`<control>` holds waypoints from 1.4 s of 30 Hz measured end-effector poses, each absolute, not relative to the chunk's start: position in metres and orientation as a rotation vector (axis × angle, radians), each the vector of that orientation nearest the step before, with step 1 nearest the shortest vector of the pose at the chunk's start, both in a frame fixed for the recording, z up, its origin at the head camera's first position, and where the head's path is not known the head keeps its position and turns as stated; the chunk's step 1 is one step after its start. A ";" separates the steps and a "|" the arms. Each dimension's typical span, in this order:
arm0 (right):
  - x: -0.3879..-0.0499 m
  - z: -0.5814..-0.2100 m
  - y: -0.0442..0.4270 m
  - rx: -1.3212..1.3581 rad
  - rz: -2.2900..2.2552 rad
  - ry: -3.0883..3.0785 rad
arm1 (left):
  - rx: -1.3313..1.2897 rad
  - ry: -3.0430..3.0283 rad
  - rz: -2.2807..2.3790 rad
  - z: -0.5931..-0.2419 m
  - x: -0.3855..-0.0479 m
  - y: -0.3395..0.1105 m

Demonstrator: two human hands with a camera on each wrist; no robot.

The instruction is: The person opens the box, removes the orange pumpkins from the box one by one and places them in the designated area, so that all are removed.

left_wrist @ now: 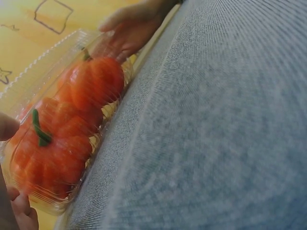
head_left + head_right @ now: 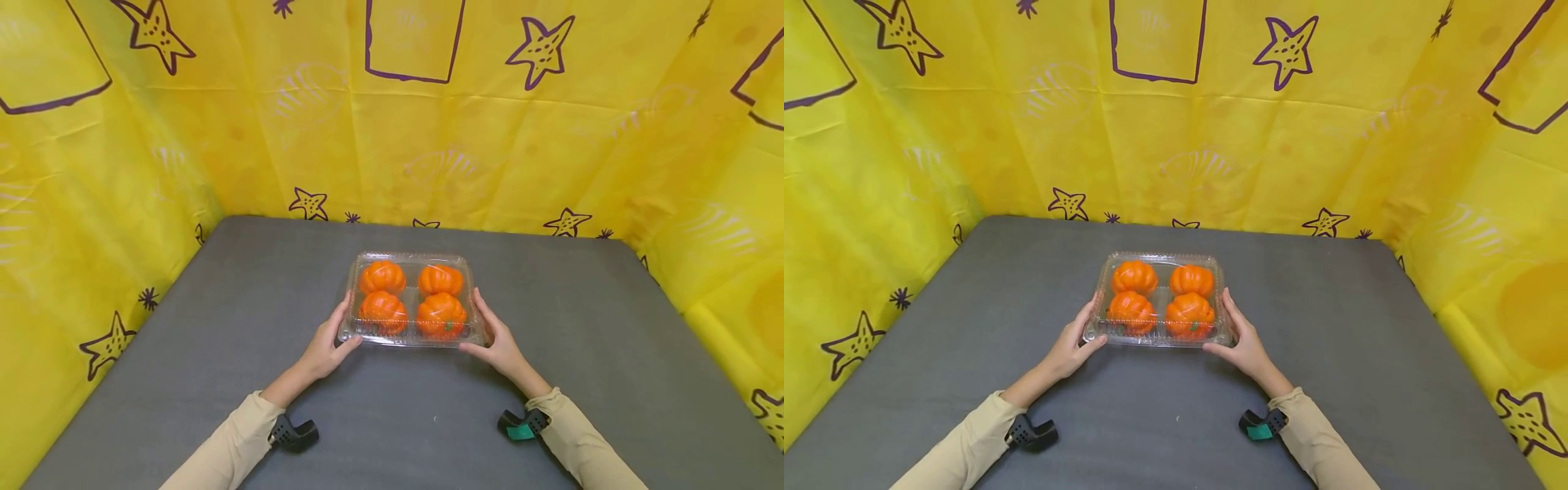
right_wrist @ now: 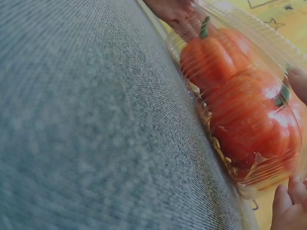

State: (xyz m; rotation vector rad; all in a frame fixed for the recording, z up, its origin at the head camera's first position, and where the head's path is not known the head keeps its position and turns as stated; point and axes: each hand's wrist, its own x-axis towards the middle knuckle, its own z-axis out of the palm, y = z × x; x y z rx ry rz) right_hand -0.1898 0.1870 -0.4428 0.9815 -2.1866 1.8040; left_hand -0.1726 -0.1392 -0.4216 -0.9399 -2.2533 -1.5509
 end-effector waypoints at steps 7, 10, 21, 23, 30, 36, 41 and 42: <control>-0.190 -0.445 0.190 0.976 1.922 -2.149 | -0.952 -2.167 -1.761 -0.450 -0.186 -0.147; -0.189 -0.445 0.190 0.963 1.967 -2.135 | -0.998 -2.096 -1.787 -0.455 -0.188 -0.148; -0.190 -0.447 0.190 0.984 2.029 -2.091 | -0.980 -2.172 -1.717 -0.452 -0.187 -0.151; -0.192 -0.447 0.187 0.982 2.026 -2.109 | -0.952 -2.206 -1.679 -0.448 -0.186 -0.153; -0.195 -0.447 0.183 0.945 2.020 -2.169 | -0.927 -2.274 -1.586 -0.423 -0.172 -0.153; -0.193 -0.447 0.188 0.907 1.990 -2.187 | -0.972 -2.236 -1.532 -0.418 -0.172 -0.146; -0.189 -0.446 0.190 0.903 1.945 -2.207 | -0.969 -2.215 -1.537 -0.419 -0.169 -0.143; -0.189 -0.445 0.190 0.903 1.942 -2.209 | -0.963 -2.212 -1.523 -0.419 -0.168 -0.143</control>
